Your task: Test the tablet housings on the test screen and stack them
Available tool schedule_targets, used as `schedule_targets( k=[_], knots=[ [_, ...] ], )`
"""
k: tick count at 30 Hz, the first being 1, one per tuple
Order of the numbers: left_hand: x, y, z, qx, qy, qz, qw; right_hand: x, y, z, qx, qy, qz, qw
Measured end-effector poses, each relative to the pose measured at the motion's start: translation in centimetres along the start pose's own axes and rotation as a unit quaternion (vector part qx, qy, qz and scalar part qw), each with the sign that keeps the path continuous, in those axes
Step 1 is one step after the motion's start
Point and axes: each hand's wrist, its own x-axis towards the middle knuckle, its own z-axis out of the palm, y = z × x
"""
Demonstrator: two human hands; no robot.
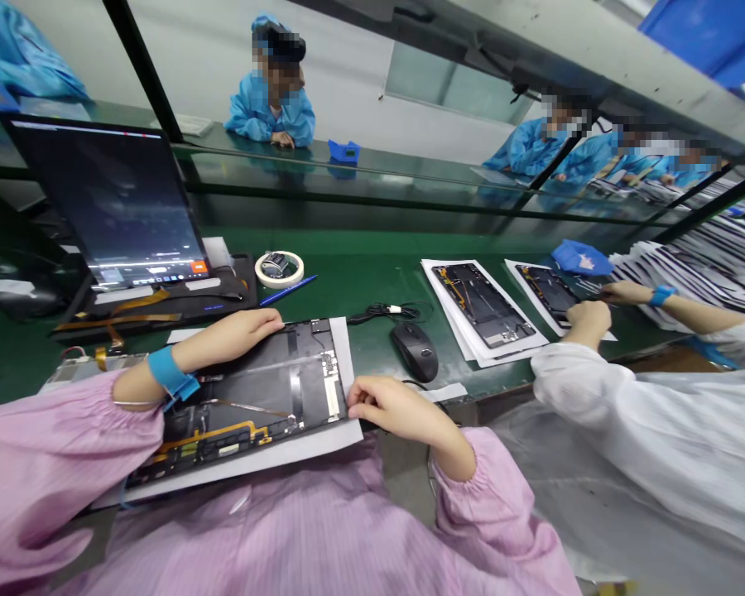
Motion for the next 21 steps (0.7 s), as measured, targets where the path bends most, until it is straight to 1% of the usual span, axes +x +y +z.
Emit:
schedule_targets(
  k=[2, 4, 8, 11, 16, 21],
  knots=[
    [0.0, 0.0, 0.6, -0.006, -0.005, 0.004, 1.000, -0.3, 0.2, -0.4, 0.012, 0.011, 0.010, 1.000],
    [-0.1, 0.2, 1.0, -0.009, -0.005, 0.010, 1.000, -0.4, 0.3, -0.7, 0.013, 0.043, 0.017, 0.999],
    [-0.3, 0.5, 1.4, 0.009, -0.005, 0.015, 1.000, -0.3, 0.6, -0.7, -0.022, 0.124, -0.012, 0.992],
    [-0.3, 0.4, 1.6, 0.030, -0.006, 0.016, 0.999, -0.1, 0.9, -0.5, -0.040, 0.161, -0.025, 0.986],
    [-0.3, 0.1, 1.9, 0.052, -0.001, 0.026, 0.998, 0.4, 1.4, -0.2, -0.048, 0.194, -0.052, 0.979],
    [-0.4, 0.5, 1.8, 0.070, -0.010, 0.021, 0.997, 1.0, 2.1, 0.1, -0.049, 0.209, -0.078, 0.973]
  ],
)
